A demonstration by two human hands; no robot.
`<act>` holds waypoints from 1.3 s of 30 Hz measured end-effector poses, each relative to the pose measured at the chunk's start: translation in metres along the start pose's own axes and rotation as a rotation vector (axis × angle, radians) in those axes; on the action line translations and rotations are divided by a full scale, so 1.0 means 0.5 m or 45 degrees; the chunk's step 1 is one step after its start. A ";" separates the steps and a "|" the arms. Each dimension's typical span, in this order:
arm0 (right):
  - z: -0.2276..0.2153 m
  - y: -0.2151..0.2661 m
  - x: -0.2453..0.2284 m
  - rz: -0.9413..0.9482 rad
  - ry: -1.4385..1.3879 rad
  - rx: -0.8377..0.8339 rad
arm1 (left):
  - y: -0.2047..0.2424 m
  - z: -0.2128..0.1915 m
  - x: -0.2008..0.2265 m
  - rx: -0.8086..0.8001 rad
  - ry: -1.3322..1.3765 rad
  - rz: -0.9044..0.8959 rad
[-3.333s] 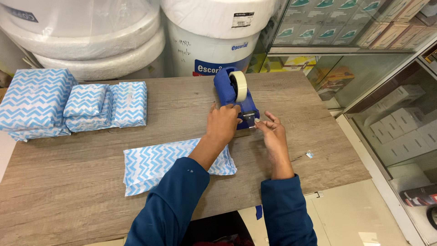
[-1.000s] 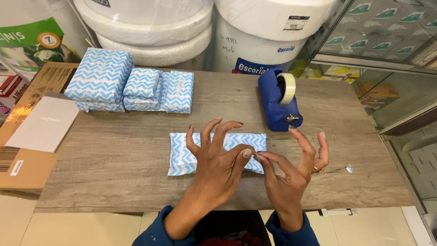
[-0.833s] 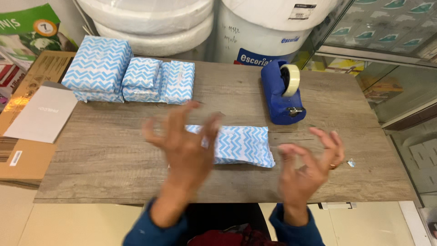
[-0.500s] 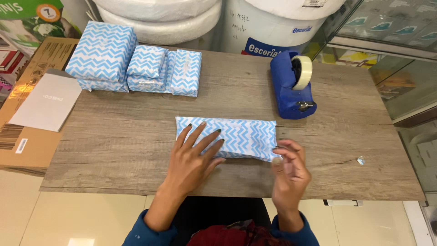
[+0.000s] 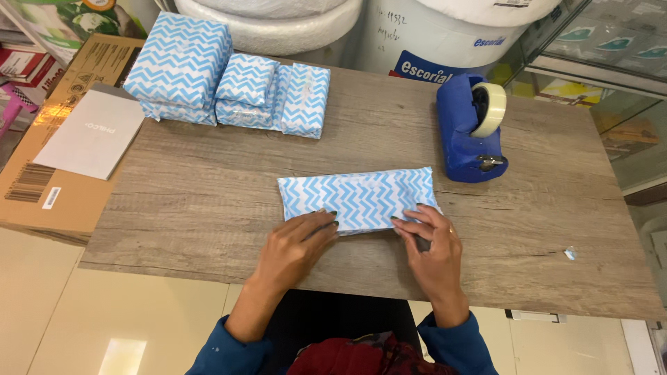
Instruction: The person wraps small items in blue and white chevron-patterned paper and secures them with clear tape. They fold the paper around each item, apply tape to seal the edges, and place the finished packages on the table.
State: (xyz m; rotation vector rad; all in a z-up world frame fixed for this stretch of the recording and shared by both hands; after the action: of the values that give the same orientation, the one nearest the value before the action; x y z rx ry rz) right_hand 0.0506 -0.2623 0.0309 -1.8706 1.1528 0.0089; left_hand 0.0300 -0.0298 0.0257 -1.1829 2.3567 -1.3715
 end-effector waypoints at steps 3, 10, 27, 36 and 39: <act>-0.004 -0.017 -0.011 0.053 0.030 -0.039 | 0.008 -0.021 -0.016 -0.008 0.096 -0.130; -0.023 -0.044 -0.040 0.147 -0.009 -0.055 | 0.016 -0.016 -0.018 -0.052 0.080 -0.132; 0.129 0.056 -0.006 1.223 -0.886 -0.291 | 0.011 -0.030 0.005 -0.061 0.123 0.037; 0.135 0.059 -0.014 1.264 -0.804 -0.183 | 0.017 -0.025 0.003 -0.071 0.132 0.038; 0.136 0.056 -0.021 1.238 -0.832 -0.146 | 0.004 -0.034 0.011 -0.096 0.080 0.050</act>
State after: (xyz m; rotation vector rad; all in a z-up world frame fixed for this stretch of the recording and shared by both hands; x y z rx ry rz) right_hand 0.0535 -0.2120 -0.0235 -1.0731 1.4543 1.1481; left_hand 0.0168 -0.0217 0.0349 -1.1217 2.4816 -1.3374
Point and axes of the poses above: each hand's wrist, its own y-axis away from the middle knuckle, its own z-axis out of the palm, x = y × z, the point moved 8 cm from there along -y, towards the middle knuckle, and after that the axes turned 1 degree about y, right-handed, at the moved point
